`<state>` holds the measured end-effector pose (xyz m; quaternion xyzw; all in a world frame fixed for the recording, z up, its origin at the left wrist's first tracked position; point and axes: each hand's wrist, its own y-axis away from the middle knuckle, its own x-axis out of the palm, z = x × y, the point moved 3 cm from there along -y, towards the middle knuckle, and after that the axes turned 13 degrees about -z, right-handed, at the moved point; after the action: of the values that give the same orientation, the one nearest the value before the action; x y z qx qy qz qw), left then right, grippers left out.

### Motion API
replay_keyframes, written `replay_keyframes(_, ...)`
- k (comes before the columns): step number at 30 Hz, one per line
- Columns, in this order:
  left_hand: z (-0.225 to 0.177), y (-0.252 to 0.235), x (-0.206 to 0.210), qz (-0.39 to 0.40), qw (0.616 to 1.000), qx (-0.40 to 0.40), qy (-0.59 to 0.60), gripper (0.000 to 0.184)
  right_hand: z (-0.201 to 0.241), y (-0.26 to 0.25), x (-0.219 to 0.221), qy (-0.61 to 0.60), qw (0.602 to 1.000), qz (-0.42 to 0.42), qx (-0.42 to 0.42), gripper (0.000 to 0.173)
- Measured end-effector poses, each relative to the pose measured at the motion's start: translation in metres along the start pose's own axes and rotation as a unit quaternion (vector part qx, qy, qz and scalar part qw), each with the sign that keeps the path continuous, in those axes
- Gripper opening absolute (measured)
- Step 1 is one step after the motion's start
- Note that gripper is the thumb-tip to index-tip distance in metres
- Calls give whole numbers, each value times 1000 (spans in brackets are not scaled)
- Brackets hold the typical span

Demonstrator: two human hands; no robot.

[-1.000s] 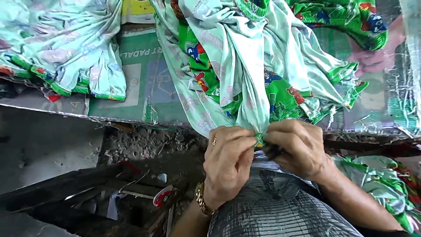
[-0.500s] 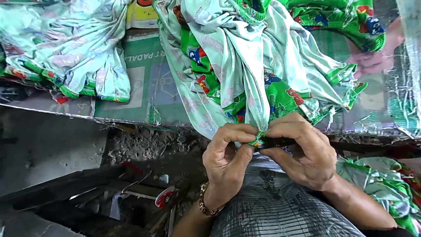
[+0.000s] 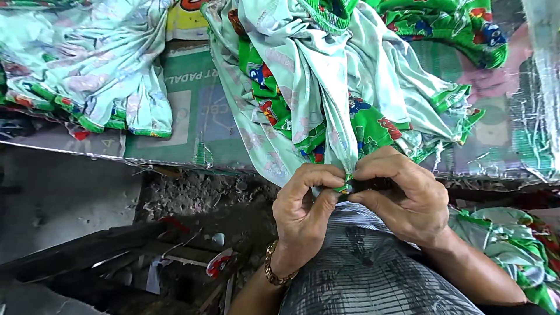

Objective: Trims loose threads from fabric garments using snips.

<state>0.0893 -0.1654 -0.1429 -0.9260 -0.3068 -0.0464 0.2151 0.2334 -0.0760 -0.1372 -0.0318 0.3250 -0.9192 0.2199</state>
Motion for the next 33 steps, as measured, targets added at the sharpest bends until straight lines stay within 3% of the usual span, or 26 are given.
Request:
replay_keyframes(13,4,-1,-1,4,999,-39,29,11,-8,-2,2,-42,999,-4,24,12)
replay_keyframes(18,-6,-21,-9,55,982,99,-152,10,-22,4,-6,-139,981,1,134,22)
replay_keyframes(24,-27,-102,13,217,944,-29,-246,16,-23,3,-28,-205,958,-67,187,22)
replay_keyframes(26,-26,-149,21,213,950,-44,-224,14,-22,4,-34,-199,959,-81,184,23)
replay_keyframes(28,-30,-197,26,147,971,-61,-177,11,-22,5,-39,-190,961,-84,181,24)
replay_keyframes(31,-44,-252,28,47,990,16,-132,23,-23,7,-40,-190,961,-82,185,24)
replay_keyframes(33,-53,-256,25,52,963,119,-236,32,-24,7,-39,-200,958,-77,190,24)
